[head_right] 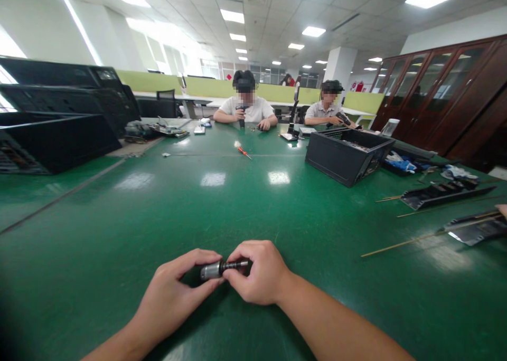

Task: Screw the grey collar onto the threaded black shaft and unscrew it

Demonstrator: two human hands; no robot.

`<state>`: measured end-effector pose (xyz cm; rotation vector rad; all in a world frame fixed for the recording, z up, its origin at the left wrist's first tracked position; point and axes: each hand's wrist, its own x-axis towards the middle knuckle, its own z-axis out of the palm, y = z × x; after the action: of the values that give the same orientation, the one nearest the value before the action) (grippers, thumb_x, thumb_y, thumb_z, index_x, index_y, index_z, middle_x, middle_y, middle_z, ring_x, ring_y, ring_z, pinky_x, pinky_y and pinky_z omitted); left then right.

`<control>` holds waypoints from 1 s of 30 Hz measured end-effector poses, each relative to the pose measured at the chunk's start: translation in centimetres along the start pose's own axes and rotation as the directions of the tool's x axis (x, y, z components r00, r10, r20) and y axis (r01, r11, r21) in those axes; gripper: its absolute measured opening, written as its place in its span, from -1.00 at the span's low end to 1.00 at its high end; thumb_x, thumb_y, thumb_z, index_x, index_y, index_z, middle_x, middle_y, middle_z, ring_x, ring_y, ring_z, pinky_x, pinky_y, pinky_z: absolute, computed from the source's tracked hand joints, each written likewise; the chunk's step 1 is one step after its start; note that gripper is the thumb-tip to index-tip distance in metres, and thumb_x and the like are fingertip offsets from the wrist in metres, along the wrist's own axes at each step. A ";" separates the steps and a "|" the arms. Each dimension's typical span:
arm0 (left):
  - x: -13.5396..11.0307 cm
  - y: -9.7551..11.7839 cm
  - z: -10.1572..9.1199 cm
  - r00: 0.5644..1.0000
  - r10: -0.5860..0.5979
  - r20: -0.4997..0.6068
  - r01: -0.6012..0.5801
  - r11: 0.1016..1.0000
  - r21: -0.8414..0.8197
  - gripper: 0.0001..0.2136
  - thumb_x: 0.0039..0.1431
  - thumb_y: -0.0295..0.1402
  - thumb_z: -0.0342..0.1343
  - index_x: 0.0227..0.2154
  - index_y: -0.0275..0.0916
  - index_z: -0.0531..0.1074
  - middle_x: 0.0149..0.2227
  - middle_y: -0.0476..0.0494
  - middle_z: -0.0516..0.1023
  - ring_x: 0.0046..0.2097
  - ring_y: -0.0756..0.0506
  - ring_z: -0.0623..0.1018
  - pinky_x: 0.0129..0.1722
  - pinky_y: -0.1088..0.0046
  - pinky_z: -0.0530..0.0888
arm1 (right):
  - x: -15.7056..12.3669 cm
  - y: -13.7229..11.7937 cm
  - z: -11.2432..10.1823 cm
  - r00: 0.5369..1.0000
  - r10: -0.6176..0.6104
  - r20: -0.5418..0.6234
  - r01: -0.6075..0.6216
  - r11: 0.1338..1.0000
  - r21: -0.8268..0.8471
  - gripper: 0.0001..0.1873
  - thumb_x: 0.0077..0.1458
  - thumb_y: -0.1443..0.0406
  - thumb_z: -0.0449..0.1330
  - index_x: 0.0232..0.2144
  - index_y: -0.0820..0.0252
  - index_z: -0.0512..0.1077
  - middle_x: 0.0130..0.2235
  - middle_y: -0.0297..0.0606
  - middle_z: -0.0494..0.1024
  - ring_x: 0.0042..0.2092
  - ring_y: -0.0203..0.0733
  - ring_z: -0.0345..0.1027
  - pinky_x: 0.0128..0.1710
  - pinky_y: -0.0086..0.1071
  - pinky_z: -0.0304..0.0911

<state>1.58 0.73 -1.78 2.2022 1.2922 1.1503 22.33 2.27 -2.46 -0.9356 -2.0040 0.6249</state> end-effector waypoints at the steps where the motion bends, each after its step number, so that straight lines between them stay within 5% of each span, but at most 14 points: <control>1: 0.0 0.0 0.0 1.000 0.001 0.000 -0.001 1.000 0.000 -0.84 0.02 -0.37 0.31 -0.28 -0.15 0.59 -0.30 -0.03 0.68 -0.28 -0.09 0.66 -0.22 0.44 0.59 | 0.0 0.0 0.0 1.000 0.000 -0.001 0.000 1.000 0.003 -0.96 0.01 0.33 0.31 -0.40 0.14 0.53 -0.43 -0.32 0.57 -0.41 -0.22 0.44 -0.36 -0.39 0.27; 30: 0.0 -0.1 0.1 0.999 0.030 -0.024 -0.030 0.999 0.012 -0.82 0.04 -0.39 0.33 -0.24 -0.13 0.57 -0.28 0.03 0.67 -0.26 -0.03 0.65 -0.21 0.52 0.56 | 0.0 -0.1 0.2 0.998 0.000 -0.068 0.002 1.000 0.031 -0.95 -0.01 0.32 0.34 -0.43 0.17 0.53 -0.46 -0.34 0.57 -0.43 -0.25 0.43 -0.38 -0.42 0.24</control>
<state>1.55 0.81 -1.91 2.2304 1.2828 1.1869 22.18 2.19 -2.53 -0.9255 -1.9291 0.6135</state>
